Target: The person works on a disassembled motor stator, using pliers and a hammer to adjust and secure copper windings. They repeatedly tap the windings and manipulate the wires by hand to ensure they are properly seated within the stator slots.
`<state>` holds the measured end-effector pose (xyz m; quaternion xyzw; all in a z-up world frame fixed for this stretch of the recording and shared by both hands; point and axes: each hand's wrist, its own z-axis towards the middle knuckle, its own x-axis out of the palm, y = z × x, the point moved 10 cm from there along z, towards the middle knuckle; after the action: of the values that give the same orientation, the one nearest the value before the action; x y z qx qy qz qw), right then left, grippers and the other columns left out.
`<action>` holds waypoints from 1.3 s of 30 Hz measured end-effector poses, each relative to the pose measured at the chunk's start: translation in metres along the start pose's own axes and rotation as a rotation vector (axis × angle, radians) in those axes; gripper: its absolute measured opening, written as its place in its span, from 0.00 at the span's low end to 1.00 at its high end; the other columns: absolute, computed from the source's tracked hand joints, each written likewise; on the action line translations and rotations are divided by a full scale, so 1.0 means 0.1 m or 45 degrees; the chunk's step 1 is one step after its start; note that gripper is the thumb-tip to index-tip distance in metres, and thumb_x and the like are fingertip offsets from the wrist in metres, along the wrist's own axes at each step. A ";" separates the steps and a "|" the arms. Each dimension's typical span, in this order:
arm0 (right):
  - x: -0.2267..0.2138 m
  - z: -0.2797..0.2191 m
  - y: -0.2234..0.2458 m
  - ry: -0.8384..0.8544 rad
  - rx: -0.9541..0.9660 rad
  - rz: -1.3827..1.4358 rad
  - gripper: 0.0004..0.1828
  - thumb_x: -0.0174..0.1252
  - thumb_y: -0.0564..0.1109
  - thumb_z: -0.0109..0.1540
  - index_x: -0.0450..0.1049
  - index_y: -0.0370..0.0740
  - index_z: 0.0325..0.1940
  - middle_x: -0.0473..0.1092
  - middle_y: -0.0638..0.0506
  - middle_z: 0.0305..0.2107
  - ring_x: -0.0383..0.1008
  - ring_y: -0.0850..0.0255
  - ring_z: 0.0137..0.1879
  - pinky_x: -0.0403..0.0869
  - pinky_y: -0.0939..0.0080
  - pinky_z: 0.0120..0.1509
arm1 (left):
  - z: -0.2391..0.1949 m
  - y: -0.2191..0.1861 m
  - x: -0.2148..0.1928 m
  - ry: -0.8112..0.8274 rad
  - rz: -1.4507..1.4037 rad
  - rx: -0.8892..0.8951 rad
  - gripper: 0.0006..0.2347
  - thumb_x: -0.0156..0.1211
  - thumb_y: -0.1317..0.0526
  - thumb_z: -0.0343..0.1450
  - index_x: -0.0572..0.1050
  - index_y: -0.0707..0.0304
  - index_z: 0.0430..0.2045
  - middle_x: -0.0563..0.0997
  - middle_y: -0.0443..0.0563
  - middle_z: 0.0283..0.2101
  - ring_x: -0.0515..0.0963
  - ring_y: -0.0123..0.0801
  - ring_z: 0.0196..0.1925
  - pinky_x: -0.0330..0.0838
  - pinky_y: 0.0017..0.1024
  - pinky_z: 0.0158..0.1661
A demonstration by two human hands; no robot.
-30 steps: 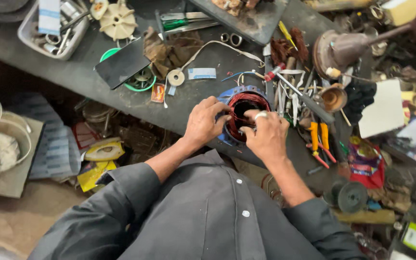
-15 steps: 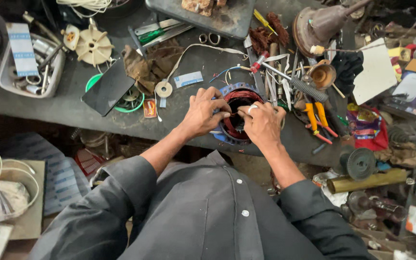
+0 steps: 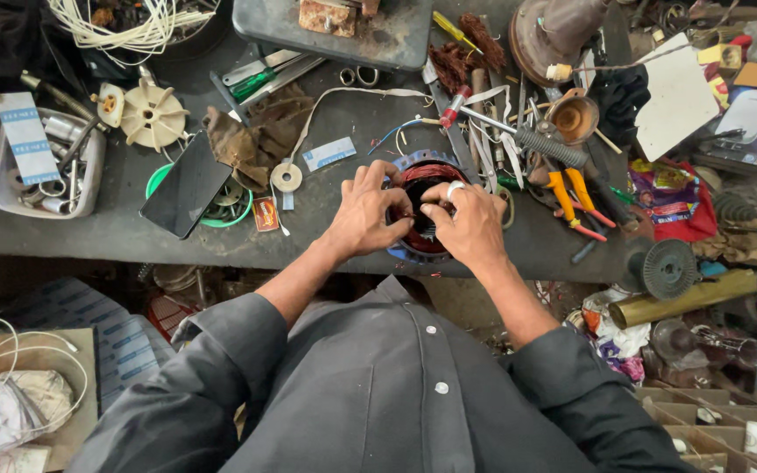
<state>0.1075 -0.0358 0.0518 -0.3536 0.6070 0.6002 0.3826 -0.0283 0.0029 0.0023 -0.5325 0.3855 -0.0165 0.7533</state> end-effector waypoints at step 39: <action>0.08 -0.09 -0.13 -0.172 0.018 0.126 0.04 0.66 0.46 0.58 0.81 0.46 0.34 0.77 0.54 0.32 0.74 0.53 0.45 0.63 0.49 0.53 | 0.09 -0.25 -0.06 -0.021 0.191 0.140 0.06 0.68 0.57 0.62 0.81 0.52 0.28 0.74 0.49 0.45 0.72 0.44 0.50 0.61 0.46 0.43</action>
<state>0.1156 -0.0450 0.0388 -0.2792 0.6007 0.6366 0.3949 -0.0172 0.0019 0.0277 -0.4600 0.4168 0.0233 0.7837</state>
